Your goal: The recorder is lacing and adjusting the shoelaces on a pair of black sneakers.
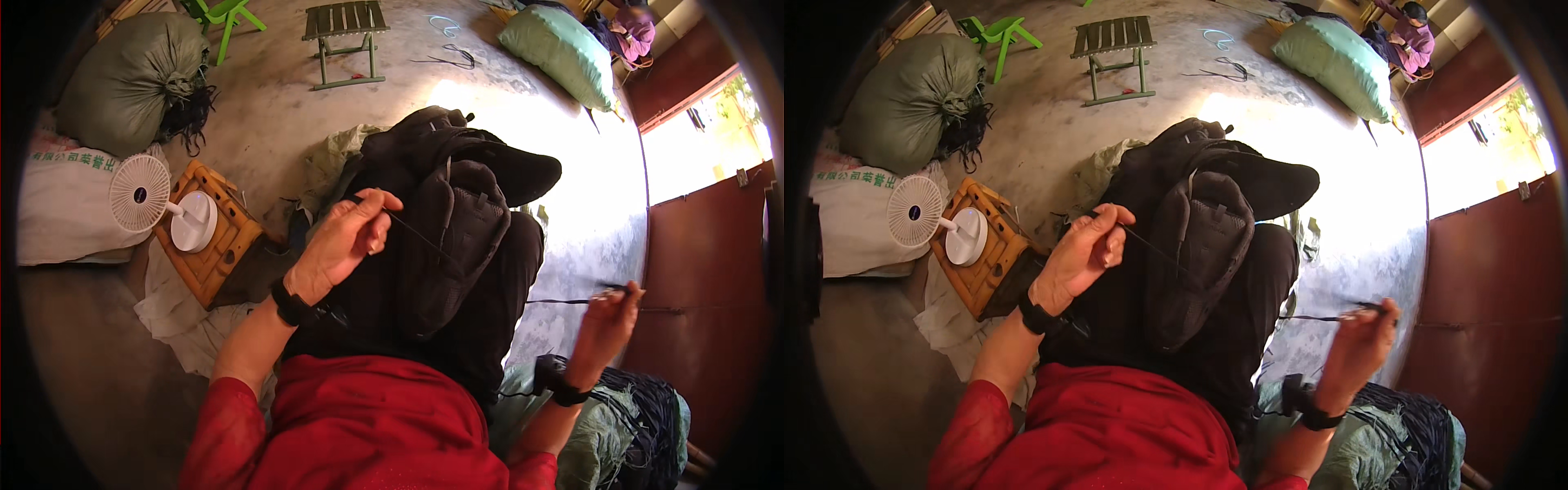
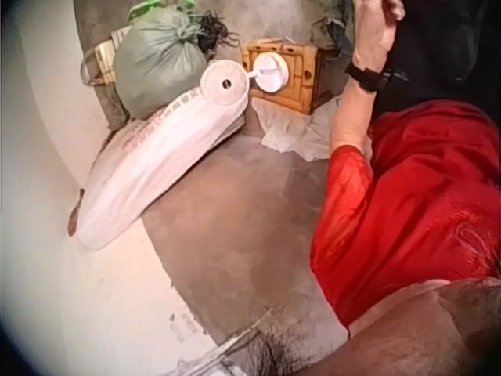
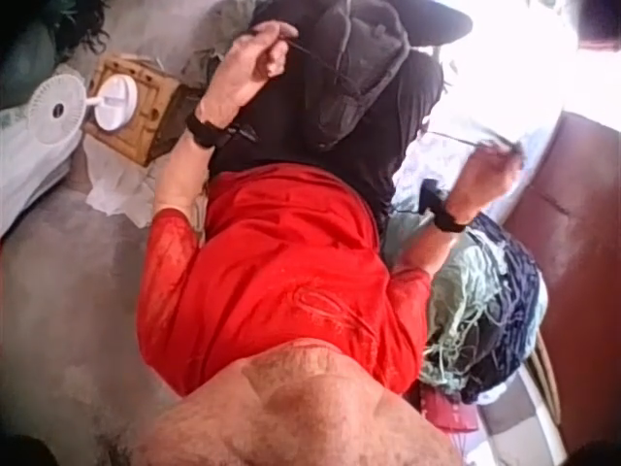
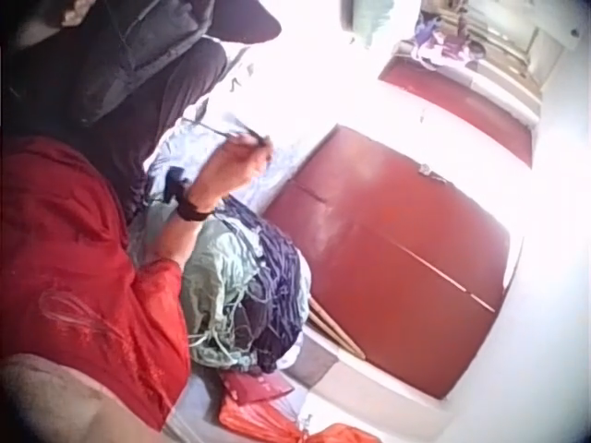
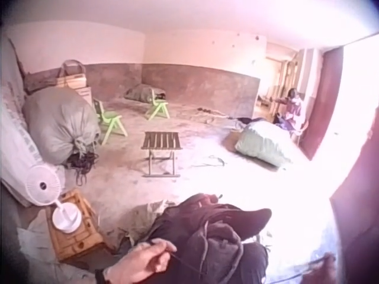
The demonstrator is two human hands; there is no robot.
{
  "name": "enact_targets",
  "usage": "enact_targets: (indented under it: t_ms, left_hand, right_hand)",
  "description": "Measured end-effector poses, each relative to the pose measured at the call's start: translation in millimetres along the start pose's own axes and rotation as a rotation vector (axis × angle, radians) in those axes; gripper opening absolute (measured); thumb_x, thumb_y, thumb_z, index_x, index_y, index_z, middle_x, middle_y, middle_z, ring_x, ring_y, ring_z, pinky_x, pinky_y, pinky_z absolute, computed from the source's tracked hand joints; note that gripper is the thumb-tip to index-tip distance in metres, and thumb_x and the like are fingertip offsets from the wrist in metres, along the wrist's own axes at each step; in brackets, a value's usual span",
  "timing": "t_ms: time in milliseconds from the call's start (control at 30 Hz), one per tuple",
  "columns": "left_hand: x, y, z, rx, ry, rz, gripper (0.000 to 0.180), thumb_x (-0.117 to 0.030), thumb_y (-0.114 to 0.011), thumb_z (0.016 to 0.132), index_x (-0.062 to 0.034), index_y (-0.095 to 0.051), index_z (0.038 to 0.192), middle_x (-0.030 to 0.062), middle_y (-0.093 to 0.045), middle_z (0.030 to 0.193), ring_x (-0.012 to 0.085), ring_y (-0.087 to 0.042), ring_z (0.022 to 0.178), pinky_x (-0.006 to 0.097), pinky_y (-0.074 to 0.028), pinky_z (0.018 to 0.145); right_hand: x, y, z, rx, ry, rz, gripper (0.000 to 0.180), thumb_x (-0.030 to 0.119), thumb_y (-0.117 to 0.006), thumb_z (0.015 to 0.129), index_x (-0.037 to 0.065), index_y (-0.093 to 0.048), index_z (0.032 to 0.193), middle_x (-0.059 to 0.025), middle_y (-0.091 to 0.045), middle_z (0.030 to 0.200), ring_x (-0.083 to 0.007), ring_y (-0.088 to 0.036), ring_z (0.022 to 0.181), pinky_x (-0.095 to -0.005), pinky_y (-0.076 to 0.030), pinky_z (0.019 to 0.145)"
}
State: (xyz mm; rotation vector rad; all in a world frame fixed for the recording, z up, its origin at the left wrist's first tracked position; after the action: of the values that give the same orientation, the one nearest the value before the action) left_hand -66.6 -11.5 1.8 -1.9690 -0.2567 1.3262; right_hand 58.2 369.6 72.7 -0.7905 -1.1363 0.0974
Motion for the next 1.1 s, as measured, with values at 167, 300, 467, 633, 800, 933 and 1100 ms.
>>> enact_targets:
  t_ms: [167, 300, 467, 633, 800, 933, 1100]
  left_hand:
    - [-17, 36, 4, -0.183, -0.148, 0.318, 0.038, -0.043, -0.052, 0.1, -0.0056, -0.061, 0.095, -0.0008, -0.053, 0.064, 0.0072, -0.05, 0.057, 0.021, -0.042, 0.054]
    - [-22, 53, 4, -0.239, -0.19, 0.577, 0.042, -0.046, -0.053, 0.099, -0.0067, -0.062, 0.088, 0.0007, -0.058, 0.064, 0.0054, -0.053, 0.054, 0.019, -0.043, 0.05]
    - [-32, 85, 0, -0.304, -0.166, 0.476, 0.041, -0.047, -0.054, 0.098, -0.0074, -0.061, 0.093, 0.0028, -0.063, 0.071, 0.0099, -0.061, 0.062, 0.021, -0.047, 0.057]
    - [-60, 187, 0, -0.502, -0.307, -0.076, 0.023, -0.025, -0.052, 0.1, -0.004, -0.061, 0.099, 0.0053, -0.067, 0.083, 0.0144, -0.066, 0.077, 0.023, -0.049, 0.063]
    - [-63, 331, -28, -0.675, -0.226, -0.589, 0.015, -0.007, -0.047, 0.097, -0.0055, -0.053, 0.083, 0.0007, -0.05, 0.064, 0.0105, -0.044, 0.052, 0.024, -0.035, 0.047]
    - [-108, 360, -89, -0.975, -0.323, -0.402, 0.019, -0.003, -0.04, 0.097, -0.0044, -0.051, 0.082, -0.0004, -0.047, 0.065, 0.0086, -0.04, 0.05, 0.022, -0.032, 0.045]
    - [-63, 459, -129, -1.15, -0.239, -0.264, 0.023, -0.003, -0.034, 0.097, -0.0086, -0.052, 0.083, -0.0019, -0.045, 0.067, 0.0101, -0.039, 0.052, 0.025, -0.037, 0.055]
  right_hand:
    - [30, 48, 32, -0.077, -0.021, -0.317, 0.027, 0.028, -0.053, 0.102, 0.005, -0.058, 0.114, -0.0045, -0.067, 0.087, -0.0118, -0.061, 0.071, -0.0268, -0.051, 0.068]
    - [5, 96, 47, -0.239, -0.14, -0.396, 0.027, 0.028, -0.055, 0.101, 0.004, -0.059, 0.112, -0.0053, -0.066, 0.082, -0.0142, -0.063, 0.072, -0.0274, -0.054, 0.068]
    - [-16, 136, 55, -0.236, -0.327, -0.57, 0.024, 0.027, -0.054, 0.101, 0.004, -0.06, 0.106, -0.0116, -0.07, 0.088, -0.0196, -0.069, 0.073, -0.0319, -0.059, 0.067]
    - [35, 301, 73, -0.641, -0.322, -0.222, 0.022, 0.017, -0.049, 0.102, 0.0, -0.06, 0.111, -0.0173, -0.07, 0.109, -0.0244, -0.07, 0.091, -0.0342, -0.059, 0.077]
    - [181, 461, 56, -0.526, -0.209, -0.211, 0.023, 0.008, -0.05, 0.097, -0.004, -0.06, 0.114, -0.0112, -0.07, 0.101, -0.0139, -0.06, 0.073, -0.024, -0.05, 0.06]
    - [226, 479, 19, -0.949, -0.127, 0.015, 0.021, 0.005, -0.047, 0.095, -0.003, -0.065, 0.103, -0.0076, -0.067, 0.085, -0.0121, -0.053, 0.06, -0.0228, -0.045, 0.054]
    - [429, 509, -30, -0.976, 0.098, -0.162, 0.026, 0.009, -0.042, 0.1, -0.005, -0.064, 0.105, -0.0105, -0.067, 0.09, -0.0133, -0.051, 0.06, -0.0239, -0.043, 0.053]
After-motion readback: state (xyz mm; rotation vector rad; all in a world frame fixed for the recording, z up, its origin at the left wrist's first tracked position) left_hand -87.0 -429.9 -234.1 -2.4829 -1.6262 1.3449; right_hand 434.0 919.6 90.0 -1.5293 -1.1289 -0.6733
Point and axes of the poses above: each hand's wrist, its own z-axis towards the middle knuckle, its own y-axis out of the back of the hand, x = y × z, the point moved 5 cm from there along z, towards the middle knuckle
